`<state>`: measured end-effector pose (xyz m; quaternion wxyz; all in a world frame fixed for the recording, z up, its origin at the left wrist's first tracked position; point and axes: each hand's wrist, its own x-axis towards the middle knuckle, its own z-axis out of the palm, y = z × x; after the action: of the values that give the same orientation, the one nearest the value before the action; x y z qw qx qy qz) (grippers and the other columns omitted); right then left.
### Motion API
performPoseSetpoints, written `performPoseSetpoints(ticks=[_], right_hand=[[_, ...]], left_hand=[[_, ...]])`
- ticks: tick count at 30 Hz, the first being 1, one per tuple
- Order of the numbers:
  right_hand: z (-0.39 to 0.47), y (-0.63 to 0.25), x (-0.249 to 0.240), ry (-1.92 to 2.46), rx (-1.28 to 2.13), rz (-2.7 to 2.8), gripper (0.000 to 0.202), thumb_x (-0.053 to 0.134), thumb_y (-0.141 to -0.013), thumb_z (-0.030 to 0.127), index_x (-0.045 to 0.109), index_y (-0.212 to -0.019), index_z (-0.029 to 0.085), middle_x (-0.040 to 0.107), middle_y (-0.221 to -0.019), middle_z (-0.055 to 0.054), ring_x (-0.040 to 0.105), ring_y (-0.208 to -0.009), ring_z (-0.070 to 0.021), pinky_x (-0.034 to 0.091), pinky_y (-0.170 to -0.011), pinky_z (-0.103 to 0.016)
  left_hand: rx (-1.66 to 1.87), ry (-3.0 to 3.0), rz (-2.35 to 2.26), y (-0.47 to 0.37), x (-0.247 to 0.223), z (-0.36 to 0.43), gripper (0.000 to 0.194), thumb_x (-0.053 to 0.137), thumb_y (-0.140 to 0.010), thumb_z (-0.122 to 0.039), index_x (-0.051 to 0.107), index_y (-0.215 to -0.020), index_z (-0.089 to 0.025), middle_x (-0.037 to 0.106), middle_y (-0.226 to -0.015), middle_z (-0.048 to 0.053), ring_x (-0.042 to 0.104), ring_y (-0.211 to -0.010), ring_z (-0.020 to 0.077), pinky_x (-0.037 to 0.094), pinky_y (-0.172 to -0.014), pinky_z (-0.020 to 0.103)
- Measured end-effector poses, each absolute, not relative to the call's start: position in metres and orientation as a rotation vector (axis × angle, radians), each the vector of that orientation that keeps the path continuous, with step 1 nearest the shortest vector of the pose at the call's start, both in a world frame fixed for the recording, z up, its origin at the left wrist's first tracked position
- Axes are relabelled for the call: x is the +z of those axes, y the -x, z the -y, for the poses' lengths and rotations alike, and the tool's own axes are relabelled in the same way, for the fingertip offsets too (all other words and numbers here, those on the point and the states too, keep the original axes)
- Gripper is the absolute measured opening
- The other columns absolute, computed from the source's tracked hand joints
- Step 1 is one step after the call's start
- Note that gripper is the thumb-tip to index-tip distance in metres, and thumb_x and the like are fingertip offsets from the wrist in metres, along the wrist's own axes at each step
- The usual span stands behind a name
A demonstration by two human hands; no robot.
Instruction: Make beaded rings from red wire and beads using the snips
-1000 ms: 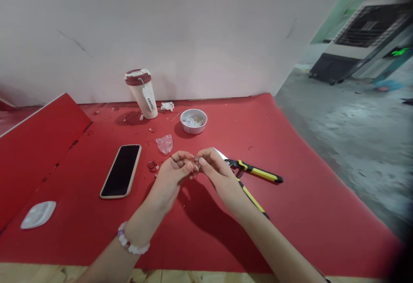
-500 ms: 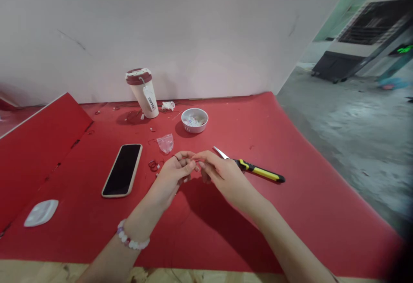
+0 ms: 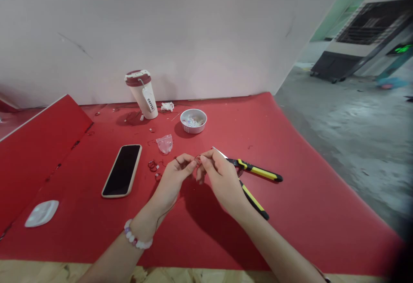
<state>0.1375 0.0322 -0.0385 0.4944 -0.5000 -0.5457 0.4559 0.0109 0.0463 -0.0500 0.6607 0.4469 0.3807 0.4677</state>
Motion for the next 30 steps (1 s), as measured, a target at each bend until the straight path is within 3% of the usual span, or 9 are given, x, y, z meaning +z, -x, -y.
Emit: performPoseSetpoints(ticks=[4, 13, 19, 25, 30], right_hand=[[-0.030, -0.133, -0.042, 1.119, 1.234, 1.222, 0.019, 0.042, -0.091, 0.036, 0.045, -0.078, 0.022, 0.053, -0.052, 0.006, 0.050, -0.049, -0.0114, 0.042, -0.055, -0.026], [-0.030, -0.133, -0.044, 1.106, 1.211, 1.269, 0.016, 0.042, -0.090, 0.033, 0.048, -0.080, 0.022, 0.046, -0.050, 0.007, 0.042, -0.048, -0.0092, 0.037, -0.052, -0.023], [-0.026, -0.127, -0.044, 1.089, 1.203, 1.175, 0.011, 0.045, -0.089, 0.032, 0.049, -0.086, 0.022, 0.048, -0.054, 0.007, 0.044, -0.050, -0.0092, 0.035, -0.051, -0.023], [-0.023, -0.123, -0.043, 1.072, 1.176, 1.107, 0.017, 0.047, -0.090, 0.033, 0.046, -0.078, 0.021, 0.048, -0.055, 0.007, 0.044, -0.052, -0.0091, 0.036, -0.053, -0.022], [-0.023, -0.122, -0.051, 1.098, 1.142, 1.102, 0.014, 0.047, -0.090, 0.033, 0.046, -0.081, 0.022, 0.051, -0.058, 0.005, 0.048, -0.055, -0.0110, 0.039, -0.056, -0.025]], left_hand=[[1.072, -0.923, -0.771, -0.013, -0.050, -0.045, 0.017, 0.064, -0.080, -0.032, 0.059, -0.074, -0.016, 0.055, -0.055, -0.003, 0.052, -0.052, 0.0112, 0.041, -0.060, 0.025], [0.964, -0.812, -0.655, -0.011, -0.050, -0.045, 0.027, 0.061, -0.081, -0.038, 0.061, -0.069, -0.014, 0.059, -0.059, 0.002, 0.056, -0.059, 0.0141, 0.044, -0.062, 0.026], [1.089, -0.798, -0.698, -0.017, -0.048, -0.039, 0.028, 0.058, -0.085, -0.035, 0.057, -0.066, -0.015, 0.056, -0.057, -0.001, 0.051, -0.058, 0.0092, 0.042, -0.063, 0.020], [1.277, -0.841, -0.783, -0.023, -0.044, -0.035, 0.016, 0.067, -0.078, -0.030, 0.058, -0.076, -0.017, 0.058, -0.064, -0.003, 0.051, -0.053, 0.0073, 0.042, -0.056, 0.020], [1.267, -0.811, -0.872, -0.022, -0.048, -0.038, 0.018, 0.069, -0.075, -0.027, 0.055, -0.082, -0.017, 0.060, -0.063, -0.003, 0.053, -0.051, 0.0078, 0.041, -0.053, 0.021]])
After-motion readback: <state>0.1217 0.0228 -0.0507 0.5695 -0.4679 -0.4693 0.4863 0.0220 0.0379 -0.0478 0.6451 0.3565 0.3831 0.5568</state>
